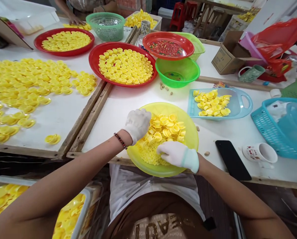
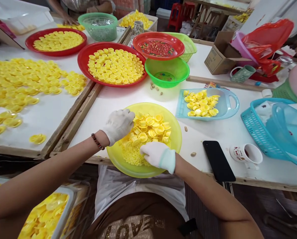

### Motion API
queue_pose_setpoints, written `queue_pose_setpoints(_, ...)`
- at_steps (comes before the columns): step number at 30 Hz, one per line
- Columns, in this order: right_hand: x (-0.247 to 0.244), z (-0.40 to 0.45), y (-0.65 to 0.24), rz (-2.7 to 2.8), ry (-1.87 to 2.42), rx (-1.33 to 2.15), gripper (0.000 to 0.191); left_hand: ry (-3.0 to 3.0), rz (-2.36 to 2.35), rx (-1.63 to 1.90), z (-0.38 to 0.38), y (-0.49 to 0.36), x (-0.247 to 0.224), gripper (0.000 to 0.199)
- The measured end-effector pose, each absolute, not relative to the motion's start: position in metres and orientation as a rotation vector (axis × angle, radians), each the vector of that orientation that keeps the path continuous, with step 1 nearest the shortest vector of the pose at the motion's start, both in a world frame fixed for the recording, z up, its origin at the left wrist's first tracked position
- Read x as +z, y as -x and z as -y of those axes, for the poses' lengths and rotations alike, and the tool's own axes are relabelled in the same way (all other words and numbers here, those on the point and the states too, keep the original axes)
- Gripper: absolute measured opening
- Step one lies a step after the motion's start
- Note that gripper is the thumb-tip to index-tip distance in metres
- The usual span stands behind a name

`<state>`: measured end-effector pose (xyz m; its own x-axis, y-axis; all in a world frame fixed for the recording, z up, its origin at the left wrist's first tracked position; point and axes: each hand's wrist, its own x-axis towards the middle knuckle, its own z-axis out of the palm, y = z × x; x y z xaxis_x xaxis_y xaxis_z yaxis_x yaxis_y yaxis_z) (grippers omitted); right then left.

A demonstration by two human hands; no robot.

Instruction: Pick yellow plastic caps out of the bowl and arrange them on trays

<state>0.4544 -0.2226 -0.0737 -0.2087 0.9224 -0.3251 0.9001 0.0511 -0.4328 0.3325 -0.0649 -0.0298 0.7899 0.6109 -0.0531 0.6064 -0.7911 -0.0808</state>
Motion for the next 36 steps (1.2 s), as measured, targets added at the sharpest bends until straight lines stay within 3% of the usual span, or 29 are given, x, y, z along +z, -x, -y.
queue_pose_setpoints(9, -0.044, 0.223, -0.469, 1.937, 1.589, 0.573, 0.017, 3.521, 1.164, -0.605, 0.086, -0.299, -0.039, 0.018)
queue_pose_setpoints(16, -0.021, 0.216, -0.466, 1.884, 1.538, 0.411, 0.012, 3.500, 1.094, -0.552, 0.094, -0.302, -0.048, 0.024)
queue_pose_setpoints(23, -0.025, 0.219, -0.482, 1.791, 1.662, 0.420, 0.009, 3.284, 0.940, -0.093, 0.097, -0.324, -0.050, 0.032)
queue_pose_setpoints(36, -0.027, 0.222, -0.477, 1.652, 1.591, 0.520, 0.015, 3.570, 1.025, -0.619, 0.115, -0.296, -0.050, 0.024)
